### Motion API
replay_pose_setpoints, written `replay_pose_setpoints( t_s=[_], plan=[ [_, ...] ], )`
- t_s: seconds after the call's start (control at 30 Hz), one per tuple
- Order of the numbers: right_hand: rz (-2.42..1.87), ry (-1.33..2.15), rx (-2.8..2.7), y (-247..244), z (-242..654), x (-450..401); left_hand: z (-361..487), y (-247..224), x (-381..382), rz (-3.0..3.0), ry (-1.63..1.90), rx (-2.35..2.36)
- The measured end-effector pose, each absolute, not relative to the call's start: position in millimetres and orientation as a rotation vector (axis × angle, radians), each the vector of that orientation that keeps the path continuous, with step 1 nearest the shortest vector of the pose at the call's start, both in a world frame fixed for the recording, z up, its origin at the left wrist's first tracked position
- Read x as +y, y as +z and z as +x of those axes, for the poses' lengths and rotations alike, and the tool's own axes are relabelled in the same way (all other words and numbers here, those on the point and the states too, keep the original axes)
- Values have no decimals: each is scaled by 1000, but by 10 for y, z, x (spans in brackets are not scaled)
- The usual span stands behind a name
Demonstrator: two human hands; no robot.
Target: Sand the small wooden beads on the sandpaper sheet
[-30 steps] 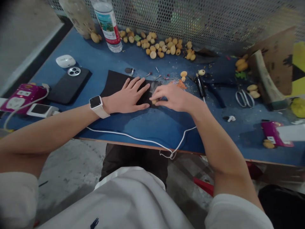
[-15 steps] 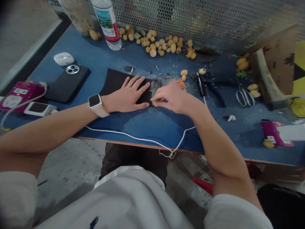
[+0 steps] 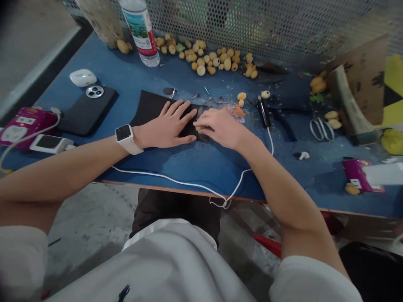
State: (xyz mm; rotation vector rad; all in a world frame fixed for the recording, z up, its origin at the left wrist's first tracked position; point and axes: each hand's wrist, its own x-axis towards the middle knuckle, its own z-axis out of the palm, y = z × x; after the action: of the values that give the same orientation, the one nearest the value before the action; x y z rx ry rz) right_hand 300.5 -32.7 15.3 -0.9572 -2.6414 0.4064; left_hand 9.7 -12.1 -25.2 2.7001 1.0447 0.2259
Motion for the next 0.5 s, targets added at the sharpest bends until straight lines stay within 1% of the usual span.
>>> replay_pose_setpoints(
  t_s=[0.13,0.33,0.5],
  plan=[
    [-896,509,-2725,197,3047,-344,92,-246,-117,2688,230,1037],
    [-1024,369,-2543,63,3011,-263,89,-243,-118,2674,264,1029],
    [-977,460,-2623,68,3054,-260,113,-220,-136,2676,248,1046]
  ],
)
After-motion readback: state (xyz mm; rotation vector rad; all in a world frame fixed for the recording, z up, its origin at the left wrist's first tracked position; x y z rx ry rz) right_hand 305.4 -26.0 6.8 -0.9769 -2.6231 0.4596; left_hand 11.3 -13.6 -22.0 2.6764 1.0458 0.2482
